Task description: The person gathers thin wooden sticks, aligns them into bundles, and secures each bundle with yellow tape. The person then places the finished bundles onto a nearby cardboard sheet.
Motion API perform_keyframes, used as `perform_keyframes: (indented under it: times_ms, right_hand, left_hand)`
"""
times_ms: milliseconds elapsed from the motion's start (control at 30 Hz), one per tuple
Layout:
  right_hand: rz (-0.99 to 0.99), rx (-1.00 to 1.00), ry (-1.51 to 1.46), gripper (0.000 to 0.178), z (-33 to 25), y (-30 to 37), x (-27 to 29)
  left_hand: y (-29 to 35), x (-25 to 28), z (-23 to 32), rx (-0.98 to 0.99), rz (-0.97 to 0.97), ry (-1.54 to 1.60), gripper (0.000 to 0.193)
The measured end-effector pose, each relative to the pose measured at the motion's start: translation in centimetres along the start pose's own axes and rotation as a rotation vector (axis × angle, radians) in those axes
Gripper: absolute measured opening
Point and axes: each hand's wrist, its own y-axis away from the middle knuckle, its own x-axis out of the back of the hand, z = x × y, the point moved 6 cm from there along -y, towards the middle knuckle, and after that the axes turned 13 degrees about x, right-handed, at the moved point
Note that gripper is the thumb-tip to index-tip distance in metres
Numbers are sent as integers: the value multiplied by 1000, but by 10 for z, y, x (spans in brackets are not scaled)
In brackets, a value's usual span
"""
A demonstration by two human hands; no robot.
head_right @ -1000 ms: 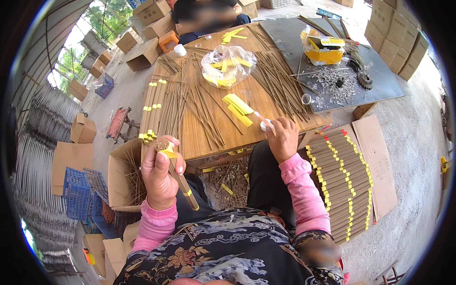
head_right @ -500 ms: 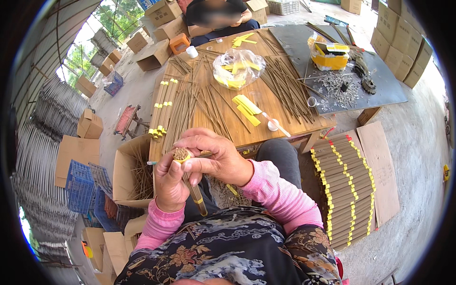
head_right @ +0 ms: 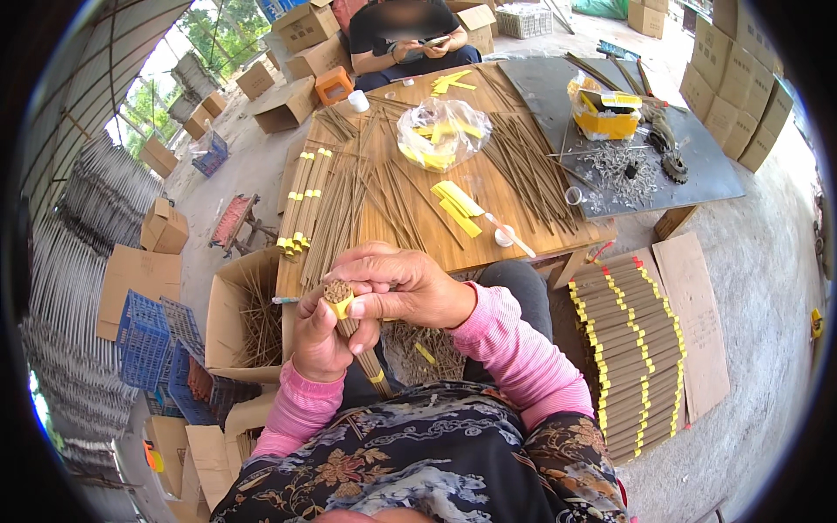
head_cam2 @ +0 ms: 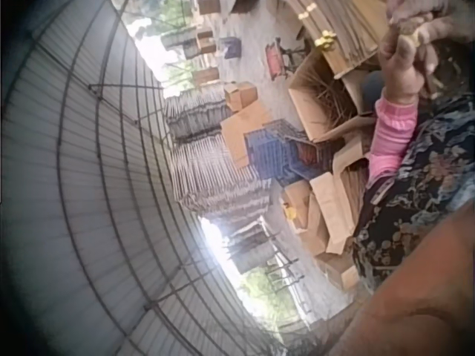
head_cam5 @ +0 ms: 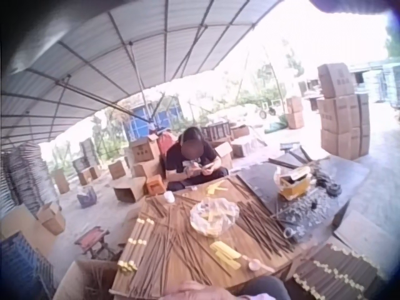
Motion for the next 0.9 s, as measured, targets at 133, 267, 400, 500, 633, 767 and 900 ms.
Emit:
perform_keyframes:
  times_ms: [133,267,400,500,633,767,900]
  right_hand:
    - [17,-48,-46,36,2,-3,0]
    - [84,-189,-137,35,4,-4,-3]
    - [-47,-123,23,33,-4,-13,-1]
    - [-77,-6,65,31,0,-12,2]
    - [-120,15,20,37,-1,-15,3]
    - [-92,-60,-109,37,5,-15,4]
    - [-103,-20,-126,33,1,-19,3]
  left_hand:
    - [-4,3,1,-30,21,26,42]
    - [-5,6,0,44,43,25,42]
    - [-4,8,-2,3,35,10,42]
    - [-4,8,-2,-14,-15,21,41]
    - [-2,7,0,-15,-21,51,41]
    - [-2,7,-1,78,-89,68,47]
    - [-2,3,1,115,-145,90,48]
